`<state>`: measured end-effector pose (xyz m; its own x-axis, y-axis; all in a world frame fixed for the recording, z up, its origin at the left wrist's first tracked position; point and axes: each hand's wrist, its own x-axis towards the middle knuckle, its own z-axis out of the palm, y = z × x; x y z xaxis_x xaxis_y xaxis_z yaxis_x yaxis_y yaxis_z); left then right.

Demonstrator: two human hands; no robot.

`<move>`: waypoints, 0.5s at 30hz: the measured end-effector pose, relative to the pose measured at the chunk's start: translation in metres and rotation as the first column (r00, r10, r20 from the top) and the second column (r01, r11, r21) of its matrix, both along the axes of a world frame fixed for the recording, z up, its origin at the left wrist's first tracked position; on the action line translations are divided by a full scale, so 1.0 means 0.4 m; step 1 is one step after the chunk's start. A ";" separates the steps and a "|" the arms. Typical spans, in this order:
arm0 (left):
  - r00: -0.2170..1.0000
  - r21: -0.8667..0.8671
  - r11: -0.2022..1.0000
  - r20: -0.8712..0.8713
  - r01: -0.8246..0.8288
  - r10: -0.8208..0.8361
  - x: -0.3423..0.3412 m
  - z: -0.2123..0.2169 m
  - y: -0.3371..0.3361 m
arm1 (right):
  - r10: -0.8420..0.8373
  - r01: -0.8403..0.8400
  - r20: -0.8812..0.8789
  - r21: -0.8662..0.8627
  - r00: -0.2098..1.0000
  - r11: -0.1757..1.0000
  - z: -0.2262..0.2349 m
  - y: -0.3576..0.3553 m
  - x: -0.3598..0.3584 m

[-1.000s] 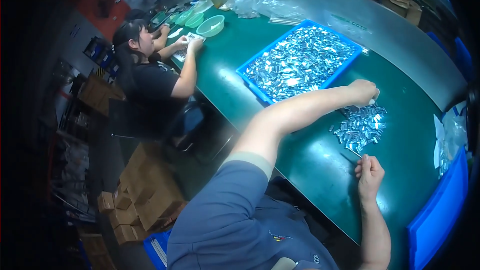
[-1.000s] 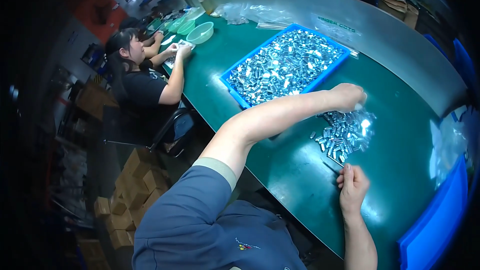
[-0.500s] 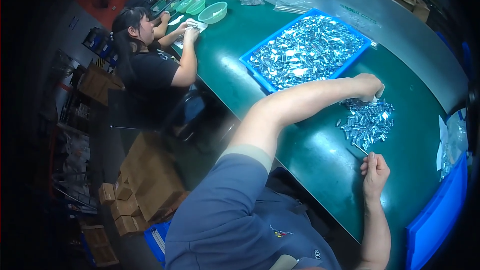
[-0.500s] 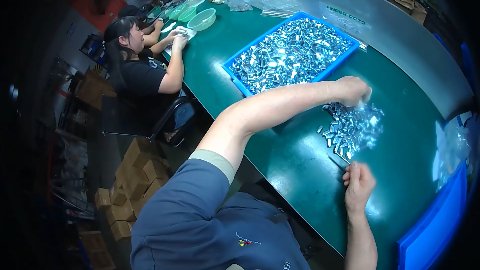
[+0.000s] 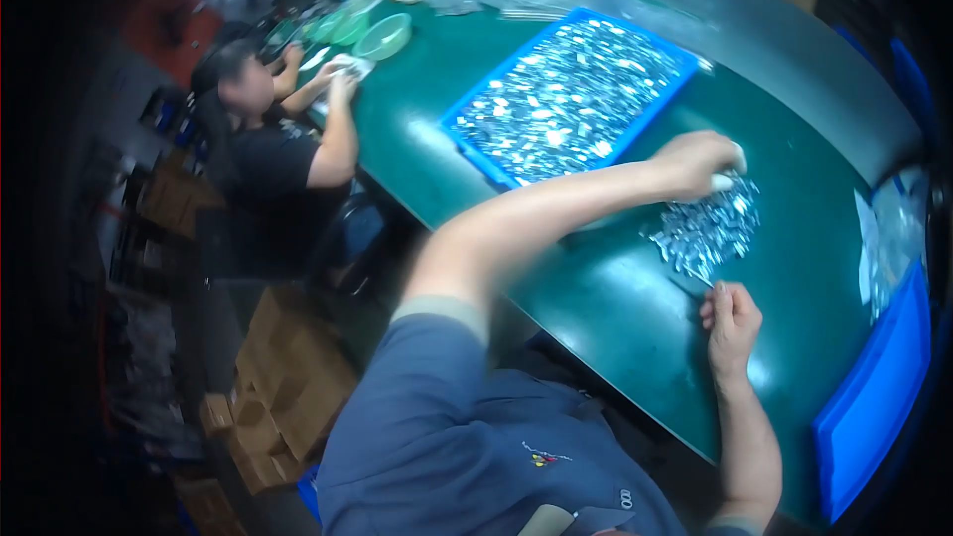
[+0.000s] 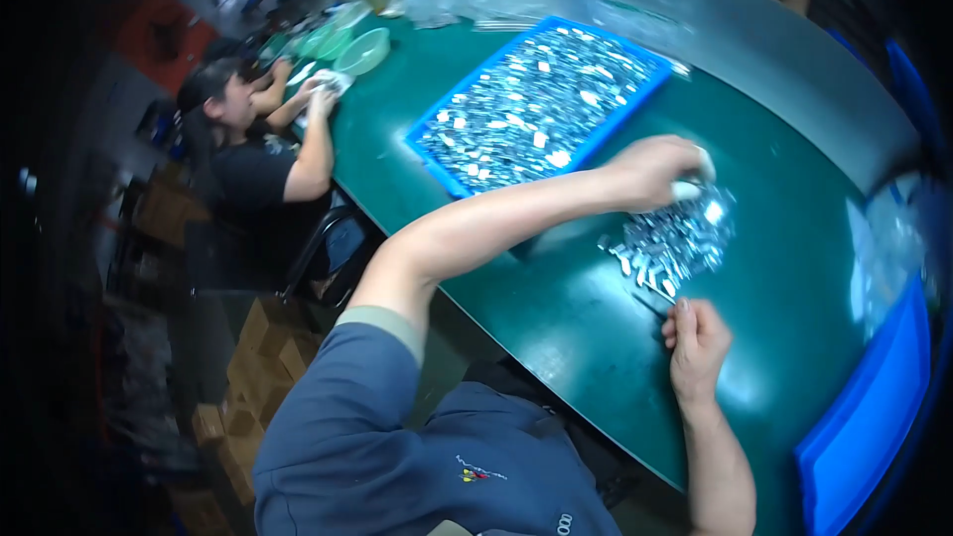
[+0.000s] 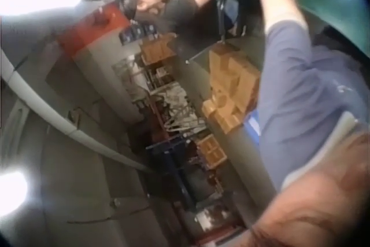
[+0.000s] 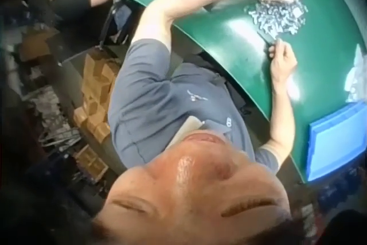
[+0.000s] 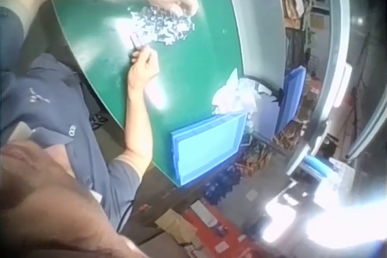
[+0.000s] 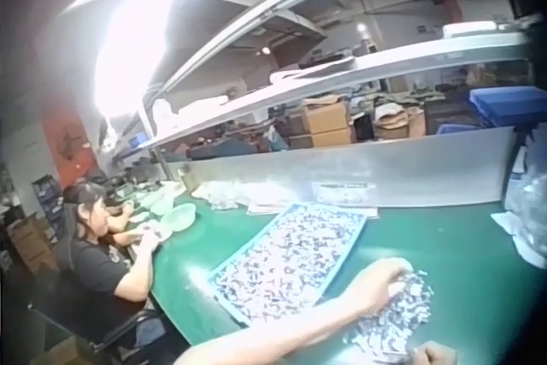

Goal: The person packages small metal components into white packaging strips by hand at a factory workbench.

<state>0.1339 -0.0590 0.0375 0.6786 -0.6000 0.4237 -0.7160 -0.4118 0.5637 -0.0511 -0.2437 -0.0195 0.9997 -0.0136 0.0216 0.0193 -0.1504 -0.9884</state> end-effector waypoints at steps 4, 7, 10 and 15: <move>0.934 -0.263 0.963 -0.354 -0.056 -0.042 -0.186 0.028 0.088 | 0.022 -0.023 0.024 0.060 0.999 0.998 0.017 0.011 0.015; 0.798 -0.223 0.947 -0.601 -0.230 0.052 -0.261 0.009 0.117 | 0.043 -0.042 -0.010 0.090 0.999 0.995 0.033 0.014 0.019; 0.696 -0.376 0.876 -0.715 -0.302 -0.067 -0.280 -0.063 0.108 | 0.060 -0.060 0.001 0.100 0.998 0.993 0.011 0.002 0.016; 0.636 -0.474 0.829 -0.745 -0.297 -0.199 -0.302 -0.104 0.087 | 0.044 -0.045 0.006 0.122 0.999 0.991 0.013 -0.005 -0.002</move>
<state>0.0132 -0.0243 -0.0041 0.9117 -0.4103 -0.0229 0.0681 0.0958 0.9931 -0.0519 -0.2458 -0.0143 0.9993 0.0280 0.0262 0.0269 -0.0273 -0.9993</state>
